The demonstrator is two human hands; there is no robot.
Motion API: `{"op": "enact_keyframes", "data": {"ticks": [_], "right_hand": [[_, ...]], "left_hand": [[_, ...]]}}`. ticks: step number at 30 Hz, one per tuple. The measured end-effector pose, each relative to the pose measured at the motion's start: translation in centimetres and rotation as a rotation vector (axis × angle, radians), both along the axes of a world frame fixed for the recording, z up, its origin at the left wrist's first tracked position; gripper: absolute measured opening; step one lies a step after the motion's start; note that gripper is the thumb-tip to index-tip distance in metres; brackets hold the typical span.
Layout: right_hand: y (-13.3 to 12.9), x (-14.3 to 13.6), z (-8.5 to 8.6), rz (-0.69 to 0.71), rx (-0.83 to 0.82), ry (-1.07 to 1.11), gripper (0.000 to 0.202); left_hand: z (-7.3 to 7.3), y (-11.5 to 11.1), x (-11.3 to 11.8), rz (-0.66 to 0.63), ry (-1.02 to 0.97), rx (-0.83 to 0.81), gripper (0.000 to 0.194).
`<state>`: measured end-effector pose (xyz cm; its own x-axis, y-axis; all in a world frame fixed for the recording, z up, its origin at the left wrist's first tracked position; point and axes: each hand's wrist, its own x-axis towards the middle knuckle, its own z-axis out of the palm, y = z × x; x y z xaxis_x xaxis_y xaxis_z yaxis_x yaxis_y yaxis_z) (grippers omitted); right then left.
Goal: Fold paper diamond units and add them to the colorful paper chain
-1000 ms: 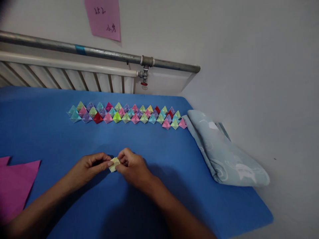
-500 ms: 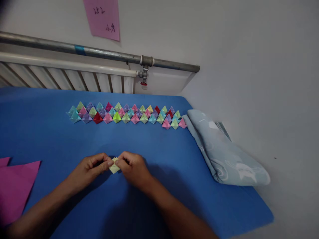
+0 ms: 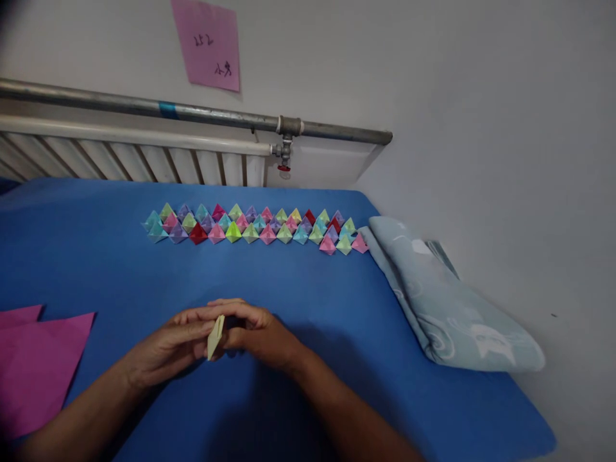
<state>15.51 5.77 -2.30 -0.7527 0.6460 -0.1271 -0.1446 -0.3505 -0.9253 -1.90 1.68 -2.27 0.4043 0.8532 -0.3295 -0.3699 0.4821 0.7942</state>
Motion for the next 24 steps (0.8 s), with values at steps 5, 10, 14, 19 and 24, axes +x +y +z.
{"op": "enact_keyframes", "data": {"ticks": [5,10,14,19,24], "right_hand": [[0.1,-0.1,-0.3,-0.039,0.003,0.075,0.016],[0.7,0.3,-0.5,-0.157,0.036,-0.015,0.009],[1.0,0.6,-0.2,-0.233,0.076,-0.211,0.011],[0.8,0.3,-0.1,-0.140,0.065,-0.309,0.013],[0.7,0.1,-0.3,-0.152,0.037,-0.328,0.016]], "left_hand": [[-0.7,-0.3,0.4,0.011,-0.111,-0.077,0.035],[-0.9,0.4,-0.2,0.042,-0.045,-0.032,0.033],[-0.6,0.8,-1.3,0.143,0.099,0.036,0.030],[-0.3,0.6,-1.2,0.046,0.280,0.086,0.027],[-0.2,0.5,-0.5,0.085,0.395,0.071,0.027]]}}
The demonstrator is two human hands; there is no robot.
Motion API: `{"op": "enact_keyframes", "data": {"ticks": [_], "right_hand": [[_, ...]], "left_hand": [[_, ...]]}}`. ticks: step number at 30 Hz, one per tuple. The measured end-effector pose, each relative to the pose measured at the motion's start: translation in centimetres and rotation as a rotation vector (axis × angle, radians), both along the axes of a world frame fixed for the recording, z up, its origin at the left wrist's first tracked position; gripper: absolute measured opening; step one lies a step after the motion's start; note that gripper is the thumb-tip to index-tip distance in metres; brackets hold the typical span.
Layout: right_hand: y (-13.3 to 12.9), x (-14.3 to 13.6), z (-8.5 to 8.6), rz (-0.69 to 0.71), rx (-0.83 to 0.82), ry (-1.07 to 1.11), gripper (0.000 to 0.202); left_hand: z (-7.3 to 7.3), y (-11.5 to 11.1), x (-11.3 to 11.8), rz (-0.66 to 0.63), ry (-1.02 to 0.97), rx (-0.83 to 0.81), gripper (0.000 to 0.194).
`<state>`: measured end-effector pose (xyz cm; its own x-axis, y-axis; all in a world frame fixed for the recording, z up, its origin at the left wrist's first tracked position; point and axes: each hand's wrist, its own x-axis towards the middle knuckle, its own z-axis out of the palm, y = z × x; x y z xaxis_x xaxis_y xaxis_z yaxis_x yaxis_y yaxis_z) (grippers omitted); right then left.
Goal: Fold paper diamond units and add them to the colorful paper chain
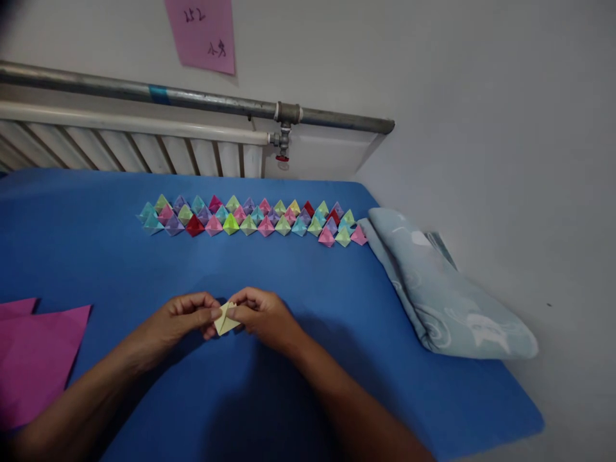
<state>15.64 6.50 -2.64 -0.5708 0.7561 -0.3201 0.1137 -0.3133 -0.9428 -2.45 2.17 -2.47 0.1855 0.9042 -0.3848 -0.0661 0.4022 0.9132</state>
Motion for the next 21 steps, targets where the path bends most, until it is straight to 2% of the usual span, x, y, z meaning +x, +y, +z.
{"op": "enact_keyframes", "data": {"ticks": [3,9,15,18,21], "right_hand": [[0.1,0.1,0.1,-0.013,-0.032,-0.046,0.017],[0.0,0.2,0.3,-0.009,0.033,-0.086,0.012],[0.0,-0.1,-0.6,-0.071,0.072,-0.036,0.009],[-0.2,-0.3,-1.2,-0.124,0.176,-0.051,0.010],[-0.5,-0.3,-1.5,-0.085,0.367,-0.160,0.003]], "left_hand": [[0.0,0.1,0.0,0.060,0.023,0.011,0.030],[-0.2,0.1,0.1,-0.011,0.058,-0.040,0.039],[-0.3,0.1,0.4,0.002,0.137,-0.027,0.040],[-0.5,0.0,0.5,-0.005,0.201,-0.017,0.038],[-0.7,-0.1,0.6,-0.005,0.280,-0.015,0.035]]}}
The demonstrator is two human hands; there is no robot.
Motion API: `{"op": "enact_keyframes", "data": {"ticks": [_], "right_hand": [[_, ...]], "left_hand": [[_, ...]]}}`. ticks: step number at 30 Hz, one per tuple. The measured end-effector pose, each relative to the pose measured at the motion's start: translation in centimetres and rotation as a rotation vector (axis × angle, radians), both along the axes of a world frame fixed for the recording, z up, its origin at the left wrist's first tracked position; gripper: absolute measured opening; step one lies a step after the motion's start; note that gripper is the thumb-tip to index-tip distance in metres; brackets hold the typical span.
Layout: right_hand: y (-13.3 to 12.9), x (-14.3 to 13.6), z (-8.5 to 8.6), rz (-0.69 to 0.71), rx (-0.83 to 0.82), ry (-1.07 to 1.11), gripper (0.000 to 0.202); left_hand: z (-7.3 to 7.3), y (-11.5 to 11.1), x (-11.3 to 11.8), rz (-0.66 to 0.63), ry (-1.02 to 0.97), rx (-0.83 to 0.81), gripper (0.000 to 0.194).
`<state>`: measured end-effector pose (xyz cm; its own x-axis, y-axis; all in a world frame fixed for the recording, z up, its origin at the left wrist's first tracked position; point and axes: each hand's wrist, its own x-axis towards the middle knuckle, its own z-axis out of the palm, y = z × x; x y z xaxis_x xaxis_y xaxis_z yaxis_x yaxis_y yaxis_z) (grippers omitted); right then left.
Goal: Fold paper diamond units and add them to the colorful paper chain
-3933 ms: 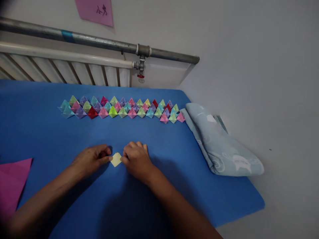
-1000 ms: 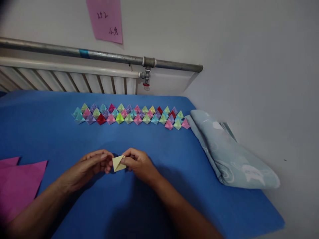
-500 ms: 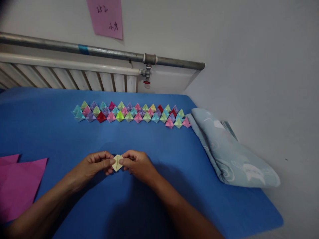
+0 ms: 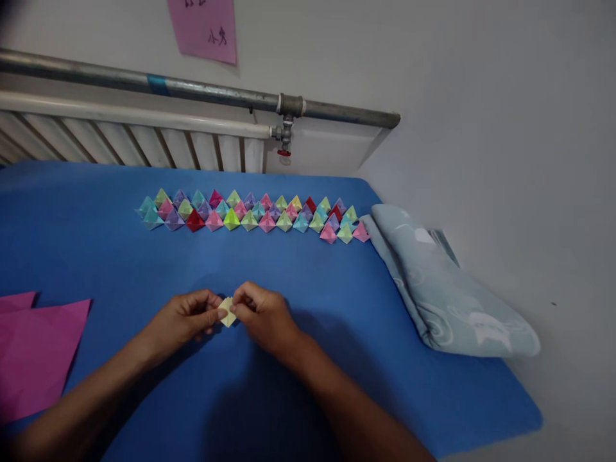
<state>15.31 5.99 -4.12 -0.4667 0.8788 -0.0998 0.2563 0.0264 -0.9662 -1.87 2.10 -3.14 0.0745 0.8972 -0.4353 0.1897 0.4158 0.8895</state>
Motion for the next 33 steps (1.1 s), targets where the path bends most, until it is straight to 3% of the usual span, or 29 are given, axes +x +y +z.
{"op": "enact_keyframes", "data": {"ticks": [4,9,16,21,33], "right_hand": [[-0.1,0.1,0.0,0.084,0.170,-0.159,0.012],[-0.1,0.3,0.1,0.138,0.269,-0.266,0.020],[0.1,0.3,0.5,0.155,0.229,-0.321,0.017],[0.2,0.5,0.6,0.190,0.242,-0.345,0.017],[0.2,0.2,0.4,0.160,0.297,-0.411,0.017]], "left_hand": [[-0.2,-0.1,0.1,0.005,0.071,0.046,0.028],[-0.8,-0.3,-0.1,-0.003,0.171,0.202,0.022],[-1.3,-0.3,-0.3,-0.062,0.445,0.478,0.013],[-1.6,-0.3,-0.4,-0.162,0.491,0.536,0.016],[-2.1,-0.7,0.0,-0.228,0.647,0.603,0.012]]}}
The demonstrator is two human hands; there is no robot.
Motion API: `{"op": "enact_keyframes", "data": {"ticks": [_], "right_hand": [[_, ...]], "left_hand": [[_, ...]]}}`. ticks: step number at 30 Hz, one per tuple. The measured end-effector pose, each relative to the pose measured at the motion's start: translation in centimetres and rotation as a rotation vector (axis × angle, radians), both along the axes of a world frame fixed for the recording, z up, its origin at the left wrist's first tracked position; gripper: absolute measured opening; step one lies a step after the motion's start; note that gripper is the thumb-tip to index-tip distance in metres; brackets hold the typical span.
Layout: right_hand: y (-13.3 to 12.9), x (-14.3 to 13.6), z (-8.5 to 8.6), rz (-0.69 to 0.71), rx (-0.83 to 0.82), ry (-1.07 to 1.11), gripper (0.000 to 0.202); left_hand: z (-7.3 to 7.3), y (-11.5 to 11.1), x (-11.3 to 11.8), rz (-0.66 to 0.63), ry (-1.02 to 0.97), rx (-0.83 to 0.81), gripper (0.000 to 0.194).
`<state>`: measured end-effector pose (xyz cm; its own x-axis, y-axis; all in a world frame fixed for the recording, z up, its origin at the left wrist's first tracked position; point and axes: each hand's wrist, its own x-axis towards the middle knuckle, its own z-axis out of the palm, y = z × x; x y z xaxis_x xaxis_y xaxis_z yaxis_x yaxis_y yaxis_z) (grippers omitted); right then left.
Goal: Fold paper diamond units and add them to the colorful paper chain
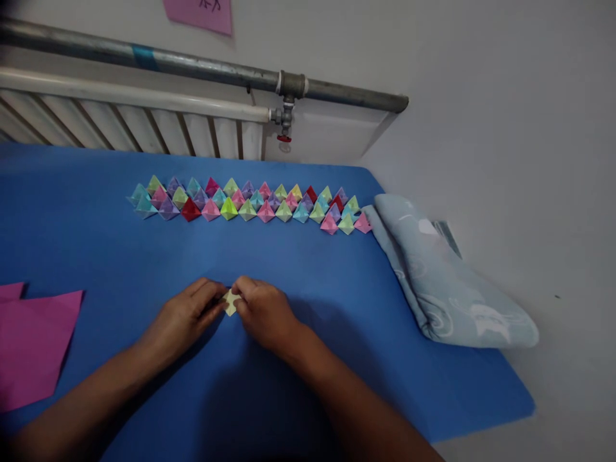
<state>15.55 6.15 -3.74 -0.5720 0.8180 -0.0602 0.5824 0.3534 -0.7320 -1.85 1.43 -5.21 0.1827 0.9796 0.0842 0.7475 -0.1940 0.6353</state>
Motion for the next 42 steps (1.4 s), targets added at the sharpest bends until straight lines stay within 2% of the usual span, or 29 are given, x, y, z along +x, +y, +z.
{"op": "enact_keyframes", "data": {"ticks": [4,10,18,25,32,37,42], "right_hand": [[0.0,0.1,-0.1,-0.011,-0.010,0.020,0.012],[0.2,0.2,-0.2,0.028,0.114,-0.070,0.013],[-0.3,0.4,0.1,0.138,0.269,-0.221,0.017],[-0.7,1.0,1.0,0.231,0.255,-0.242,0.022],[-0.5,1.1,0.2,0.305,0.333,-0.316,0.013],[-0.5,1.4,-0.1,0.316,0.337,-0.297,0.014],[-0.5,1.5,-0.4,0.297,0.337,-0.268,0.010]], "left_hand": [[-0.4,0.1,-0.1,-0.050,0.003,0.047,0.016],[-0.8,0.2,-0.3,-0.083,0.029,0.029,0.020],[-0.5,0.5,-0.5,-0.160,0.074,0.069,0.029],[0.3,0.6,-1.3,-0.281,0.023,0.045,0.029],[0.2,0.7,-1.3,-0.288,0.118,0.083,0.023],[0.1,0.7,-1.3,-0.282,0.090,0.131,0.025],[-0.2,0.5,-1.3,-0.295,0.188,0.294,0.023]]}}
